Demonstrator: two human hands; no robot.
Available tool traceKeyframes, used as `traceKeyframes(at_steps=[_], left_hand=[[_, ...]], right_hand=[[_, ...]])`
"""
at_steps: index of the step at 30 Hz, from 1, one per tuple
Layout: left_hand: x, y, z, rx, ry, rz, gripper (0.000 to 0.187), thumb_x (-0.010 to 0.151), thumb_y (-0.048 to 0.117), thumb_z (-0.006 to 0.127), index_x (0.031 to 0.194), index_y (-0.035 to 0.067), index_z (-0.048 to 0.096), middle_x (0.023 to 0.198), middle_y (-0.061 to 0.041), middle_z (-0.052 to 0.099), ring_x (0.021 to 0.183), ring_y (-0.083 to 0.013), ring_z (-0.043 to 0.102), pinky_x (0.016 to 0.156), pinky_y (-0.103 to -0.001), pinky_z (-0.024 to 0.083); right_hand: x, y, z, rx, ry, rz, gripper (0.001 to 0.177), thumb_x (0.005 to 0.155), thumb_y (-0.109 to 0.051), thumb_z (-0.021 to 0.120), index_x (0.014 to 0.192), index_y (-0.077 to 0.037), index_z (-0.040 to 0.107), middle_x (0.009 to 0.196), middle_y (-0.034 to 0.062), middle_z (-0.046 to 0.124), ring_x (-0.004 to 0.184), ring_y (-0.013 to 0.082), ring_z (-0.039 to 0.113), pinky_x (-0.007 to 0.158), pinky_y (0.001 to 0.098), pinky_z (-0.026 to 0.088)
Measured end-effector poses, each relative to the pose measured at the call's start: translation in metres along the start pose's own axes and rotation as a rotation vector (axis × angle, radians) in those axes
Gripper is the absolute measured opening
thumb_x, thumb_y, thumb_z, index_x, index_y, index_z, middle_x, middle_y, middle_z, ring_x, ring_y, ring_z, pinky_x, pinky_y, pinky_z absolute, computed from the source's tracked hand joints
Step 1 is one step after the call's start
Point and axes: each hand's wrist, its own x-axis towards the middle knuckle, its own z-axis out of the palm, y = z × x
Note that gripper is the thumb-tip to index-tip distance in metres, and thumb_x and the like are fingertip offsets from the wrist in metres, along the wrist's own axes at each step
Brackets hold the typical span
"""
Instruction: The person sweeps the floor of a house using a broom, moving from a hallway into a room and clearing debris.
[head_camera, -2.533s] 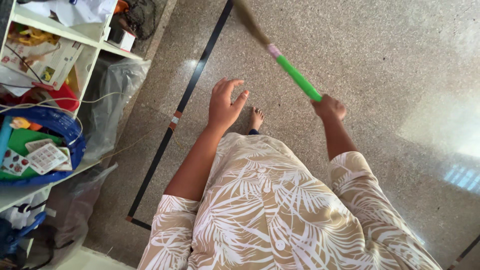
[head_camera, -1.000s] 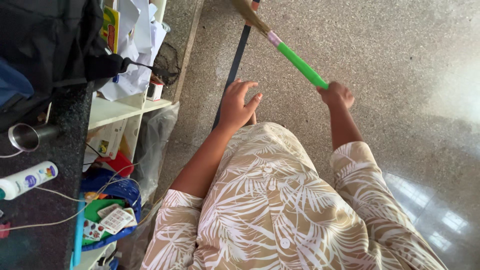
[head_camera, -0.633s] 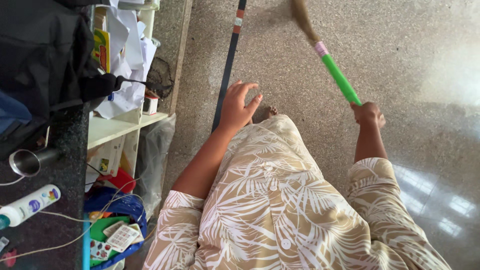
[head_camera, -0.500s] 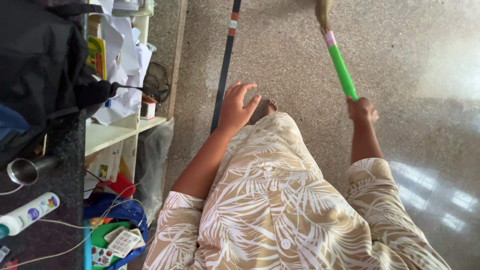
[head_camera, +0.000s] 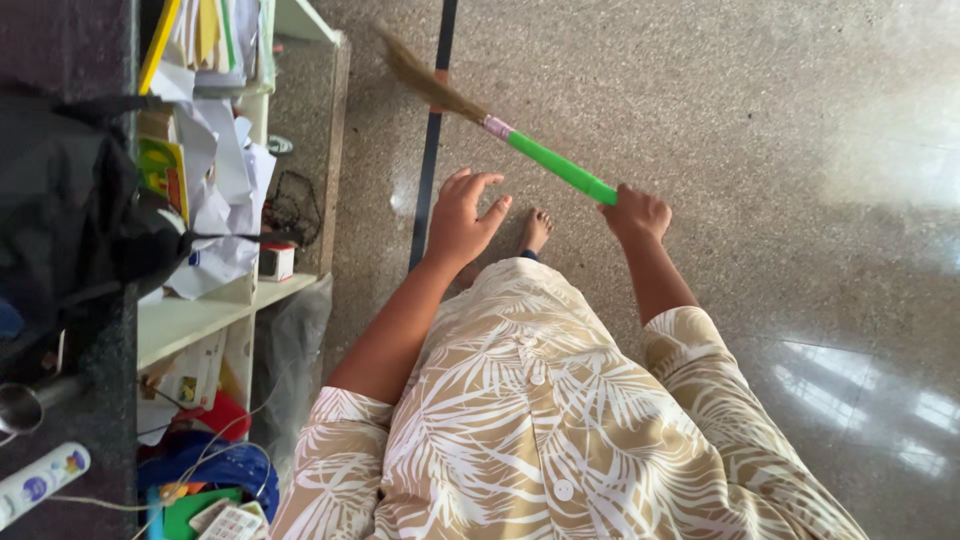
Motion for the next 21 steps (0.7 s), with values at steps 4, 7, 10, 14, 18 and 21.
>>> traceKeyframes(at_steps=[4,7,10,14,18,21], left_hand=[[0.034,0.020,0.015,-0.003,-0.035,0.002,0.034,0.093,0.032,0.073,0.121,0.013,0.067,0.120,-0.010,0.071,0.130,-0.0421,0.053,0.110,-0.050,0.043],[0.056,0.037,0.028,0.030,-0.024,0.028,0.033,0.093,0.031,0.075,0.119,0.013,0.068,0.118,-0.009,0.072,0.133,-0.0438,0.051,0.110,-0.052,0.041],[0.070,0.047,0.037,0.009,-0.031,0.047,0.032,0.093,0.030,0.074,0.119,0.013,0.068,0.117,-0.009,0.072,0.132,-0.0425,0.050,0.114,-0.052,0.038],[0.090,0.055,0.053,0.006,-0.040,0.062,0.032,0.094,0.030,0.074,0.119,0.013,0.068,0.114,-0.009,0.072,0.129,-0.0375,0.055,0.119,-0.051,0.036],[0.099,0.062,0.069,-0.031,-0.033,0.071,0.032,0.094,0.028,0.074,0.120,0.011,0.067,0.115,-0.010,0.072,0.127,-0.0378,0.055,0.118,-0.051,0.034],[0.110,0.069,0.079,-0.043,-0.045,0.072,0.032,0.094,0.029,0.074,0.120,0.011,0.067,0.114,-0.010,0.072,0.127,-0.0360,0.056,0.120,-0.051,0.034]], right_hand=[[0.027,0.042,0.003,0.060,-0.145,0.121,0.044,0.100,-0.062,0.059,0.112,-0.022,0.072,0.091,0.0052,0.074,0.079,0.0201,0.067,0.066,0.0361,0.050],[0.043,0.093,0.006,0.169,-0.260,0.283,0.051,0.093,-0.067,0.061,0.117,-0.024,0.071,0.099,0.0064,0.077,0.088,0.0214,0.071,0.070,0.0352,0.050],[0.055,0.131,0.007,0.245,-0.292,0.406,0.059,0.092,-0.071,0.063,0.120,-0.021,0.074,0.109,0.0081,0.076,0.099,0.0234,0.069,0.079,0.0400,0.048],[0.065,0.150,0.002,0.362,-0.225,0.499,0.060,0.091,-0.072,0.061,0.122,-0.021,0.072,0.114,0.0101,0.071,0.109,0.0290,0.066,0.086,0.0448,0.052],[0.055,0.126,0.002,0.434,-0.227,0.465,0.060,0.093,-0.069,0.059,0.129,-0.021,0.066,0.111,0.0094,0.073,0.101,0.0271,0.070,0.081,0.0446,0.055],[0.045,0.106,-0.007,0.436,-0.235,0.361,0.056,0.095,-0.066,0.060,0.128,-0.020,0.065,0.101,0.0085,0.075,0.088,0.0234,0.072,0.075,0.0417,0.055]])
